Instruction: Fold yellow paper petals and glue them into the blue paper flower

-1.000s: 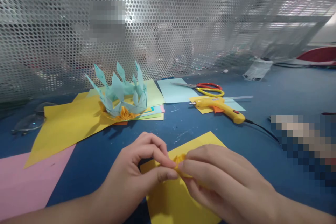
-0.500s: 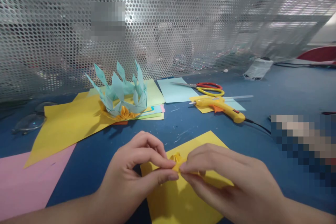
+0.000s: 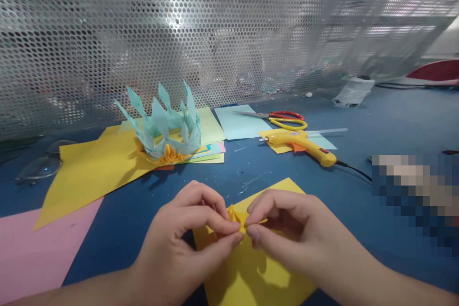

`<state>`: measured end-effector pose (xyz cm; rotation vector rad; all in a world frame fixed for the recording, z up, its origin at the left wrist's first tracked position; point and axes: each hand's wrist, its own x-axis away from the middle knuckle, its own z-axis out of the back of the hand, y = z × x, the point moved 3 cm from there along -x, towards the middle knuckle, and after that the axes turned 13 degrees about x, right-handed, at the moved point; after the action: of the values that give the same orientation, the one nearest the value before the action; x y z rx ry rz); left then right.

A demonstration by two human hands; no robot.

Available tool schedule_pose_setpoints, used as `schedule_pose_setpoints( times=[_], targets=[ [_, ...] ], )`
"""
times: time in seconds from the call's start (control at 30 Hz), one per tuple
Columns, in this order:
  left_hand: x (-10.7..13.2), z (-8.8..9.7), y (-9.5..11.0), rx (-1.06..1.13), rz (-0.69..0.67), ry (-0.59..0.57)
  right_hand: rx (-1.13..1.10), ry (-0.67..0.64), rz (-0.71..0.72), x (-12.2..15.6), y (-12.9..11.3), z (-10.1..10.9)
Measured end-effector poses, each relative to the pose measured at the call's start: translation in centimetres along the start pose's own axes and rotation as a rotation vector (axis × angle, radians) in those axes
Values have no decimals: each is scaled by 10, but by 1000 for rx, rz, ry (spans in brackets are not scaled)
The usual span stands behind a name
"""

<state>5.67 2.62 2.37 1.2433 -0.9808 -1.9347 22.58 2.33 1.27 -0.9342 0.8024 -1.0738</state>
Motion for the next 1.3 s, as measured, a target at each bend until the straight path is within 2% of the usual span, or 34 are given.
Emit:
schedule_pose_setpoints(
  times=[0.13,0.33,0.5,0.67,0.87,1.0,1.17,1.3],
  targets=[
    [0,0,0,16,6,-6,-49,-24,-83,-1,2,-2],
    [1,0,1,-6,-10,-1,-50,-68,13,-2,-3,-2],
    [1,0,4,-25,-71,6,-50,-55,69,-2,-6,1],
    [1,1,6,-4,-113,-16,109,23,138,-1,-9,8],
    [1,0,7,-21,-111,-43,357,44,362,3,-17,14],
    [0,-2,8,-69,-78,-10,423,51,408,3,-17,13],
    [0,-1,3,-93,-31,0,362,71,428,3,-16,12],
    [2,0,2,-73,-57,-26,329,53,462,4,-17,13]
  ],
)
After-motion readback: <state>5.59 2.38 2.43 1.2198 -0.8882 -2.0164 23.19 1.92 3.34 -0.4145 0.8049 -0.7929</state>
